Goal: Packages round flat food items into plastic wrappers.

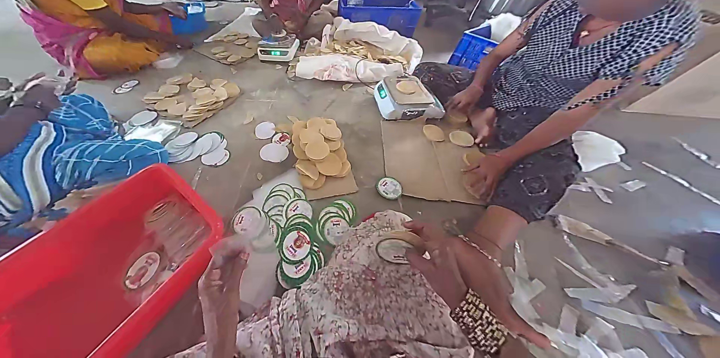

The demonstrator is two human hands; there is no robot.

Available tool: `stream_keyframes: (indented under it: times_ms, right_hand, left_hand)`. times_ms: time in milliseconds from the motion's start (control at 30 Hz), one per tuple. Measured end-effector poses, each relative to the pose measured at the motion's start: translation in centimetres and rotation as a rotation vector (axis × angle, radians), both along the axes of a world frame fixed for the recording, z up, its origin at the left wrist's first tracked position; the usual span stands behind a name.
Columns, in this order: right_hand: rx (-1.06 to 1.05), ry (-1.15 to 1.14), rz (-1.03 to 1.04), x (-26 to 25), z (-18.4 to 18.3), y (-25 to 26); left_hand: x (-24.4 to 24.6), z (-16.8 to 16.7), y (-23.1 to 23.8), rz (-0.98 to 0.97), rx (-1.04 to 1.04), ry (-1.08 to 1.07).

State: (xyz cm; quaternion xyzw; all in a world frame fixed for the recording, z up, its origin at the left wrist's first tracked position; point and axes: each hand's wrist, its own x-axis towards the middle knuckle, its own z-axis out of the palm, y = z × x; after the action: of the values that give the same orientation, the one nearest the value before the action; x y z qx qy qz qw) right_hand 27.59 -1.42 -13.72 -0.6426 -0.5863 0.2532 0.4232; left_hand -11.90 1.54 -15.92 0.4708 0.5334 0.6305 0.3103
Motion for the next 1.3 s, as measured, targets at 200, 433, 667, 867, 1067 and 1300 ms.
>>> stream_keyframes:
  times_ms: [200,433,667,867,1067,1300]
  right_hand:
    - [-0.209,-0.155,0.006,-0.3,1.6,0.3]
    - [-0.251,-0.299,0.089,-0.8,1.4,0.4]
    - [-0.023,0.159,0.094,-3.2,5.4,1.2]
    - [0.32,0.446,0.539,-6.2,14.0,0.4]
    - [0.283,0.416,0.876,-8.9,17.8,-1.3]
    - [0.184,0.209,0.815,-10.8,17.1,-2.4]
  left_hand:
    - [0.4,-1.2,0.1,0.0,-0.037,0.075]
    - [1.6,0.8,-1.2,0.085,0.12,0.095]
    - [4.5,5.1,-5.4,0.041,0.246,0.184]
    - [6.2,7.0,-7.8,-0.115,0.394,0.301]
    - [7.7,6.9,-9.2,-0.208,0.44,0.303]
    - [8.6,5.5,-11.0,-0.306,0.348,0.15]
